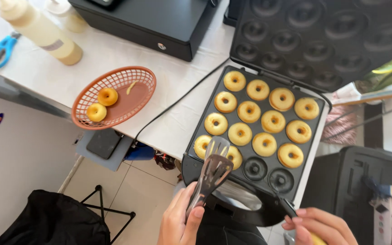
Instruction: Making small donuts using a donut maker machine and transferring them to a basket.
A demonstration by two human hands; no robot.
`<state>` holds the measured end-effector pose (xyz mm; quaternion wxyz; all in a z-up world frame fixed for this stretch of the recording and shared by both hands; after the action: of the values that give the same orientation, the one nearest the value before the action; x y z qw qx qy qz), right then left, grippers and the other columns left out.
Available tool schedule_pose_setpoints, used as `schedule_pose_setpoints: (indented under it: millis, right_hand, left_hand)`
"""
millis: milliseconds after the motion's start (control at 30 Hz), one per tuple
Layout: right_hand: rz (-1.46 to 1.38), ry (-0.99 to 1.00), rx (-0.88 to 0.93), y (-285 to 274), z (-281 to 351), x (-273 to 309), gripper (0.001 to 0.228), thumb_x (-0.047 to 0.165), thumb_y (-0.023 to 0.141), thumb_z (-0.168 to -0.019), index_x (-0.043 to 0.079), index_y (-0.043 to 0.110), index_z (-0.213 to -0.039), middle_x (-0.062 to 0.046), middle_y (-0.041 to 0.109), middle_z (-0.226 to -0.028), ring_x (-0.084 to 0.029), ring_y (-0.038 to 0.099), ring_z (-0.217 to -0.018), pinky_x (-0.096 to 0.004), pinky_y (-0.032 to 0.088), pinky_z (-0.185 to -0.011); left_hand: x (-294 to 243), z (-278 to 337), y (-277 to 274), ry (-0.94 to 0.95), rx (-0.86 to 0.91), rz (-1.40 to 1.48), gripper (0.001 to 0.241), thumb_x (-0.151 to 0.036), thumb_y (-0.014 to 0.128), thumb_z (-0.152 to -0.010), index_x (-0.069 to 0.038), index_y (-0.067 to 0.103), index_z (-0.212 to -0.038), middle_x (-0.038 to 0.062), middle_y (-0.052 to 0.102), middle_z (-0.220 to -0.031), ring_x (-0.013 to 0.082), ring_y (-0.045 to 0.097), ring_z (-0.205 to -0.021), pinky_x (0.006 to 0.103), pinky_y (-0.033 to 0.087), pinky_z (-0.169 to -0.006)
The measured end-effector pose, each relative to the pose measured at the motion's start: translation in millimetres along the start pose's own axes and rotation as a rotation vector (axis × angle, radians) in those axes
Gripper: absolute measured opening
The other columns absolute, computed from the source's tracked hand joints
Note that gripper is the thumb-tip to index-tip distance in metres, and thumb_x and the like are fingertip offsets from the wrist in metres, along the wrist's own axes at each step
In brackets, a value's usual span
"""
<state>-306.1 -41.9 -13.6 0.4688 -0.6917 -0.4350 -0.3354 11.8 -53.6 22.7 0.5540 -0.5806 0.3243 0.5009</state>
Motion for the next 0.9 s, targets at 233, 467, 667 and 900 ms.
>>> schedule_pose_setpoints:
  millis: [233, 467, 667, 900]
  right_hand:
    - [0.006, 0.044, -0.199, 41, -45, 98, 0.018, 0.007, 0.064, -0.102, -0.006, 0.069, -0.092, -0.019, 0.072, -0.097, -0.021, 0.076, -0.073, -0.029, 0.066, -0.074]
    - [0.171, 0.039, -0.301, 56, -45, 133, 0.014, 0.005, 0.067, -0.103, -0.006, 0.070, -0.095, -0.018, 0.074, -0.096, -0.020, 0.073, -0.082, -0.029, 0.060, -0.078]
    - [0.014, 0.084, -0.396, 62, -37, 135, 0.017, 0.007, 0.067, -0.107, -0.008, 0.070, -0.099, -0.019, 0.072, -0.104, -0.019, 0.072, -0.084, -0.028, 0.062, -0.078]
    - [0.025, 0.112, -0.425, 71, -26, 131, 0.018, 0.009, 0.064, -0.110, -0.006, 0.070, -0.102, -0.018, 0.071, -0.104, -0.019, 0.073, -0.086, -0.030, 0.066, -0.077]
  left_hand:
    - [-32, -18, -22, 0.149, 0.163, -0.056, 0.056, -0.041, 0.060, -0.098, 0.002, 0.058, -0.134, 0.014, 0.070, -0.105, 0.0277, 0.075, -0.095, 0.0353, 0.056, -0.083]
    - [-54, -29, -54, 0.181, 0.261, -0.214, 0.065, -0.034, 0.074, -0.088, 0.002, 0.052, -0.137, 0.014, 0.065, -0.104, 0.0276, 0.071, -0.089, 0.0361, 0.057, -0.072]
    - [-40, -22, -70, 0.163, 0.242, -0.212, 0.063, -0.035, 0.076, -0.085, -0.002, 0.054, -0.135, 0.011, 0.064, -0.105, 0.0249, 0.071, -0.089, 0.0345, 0.056, -0.067]
    - [-31, -23, -85, 0.002, 0.226, -0.239, 0.065, -0.036, 0.077, -0.081, -0.012, 0.058, -0.138, 0.007, 0.064, -0.095, 0.0203, 0.060, -0.064, 0.0328, 0.052, -0.059]
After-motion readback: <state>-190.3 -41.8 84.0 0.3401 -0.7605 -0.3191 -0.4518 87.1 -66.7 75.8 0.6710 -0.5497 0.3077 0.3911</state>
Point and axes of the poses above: each hand's wrist, its own z-axis away from the middle knuckle, its own y-axis out of the palm, x = y × z, the point moved 4 cm from there along -z, towards the middle knuckle
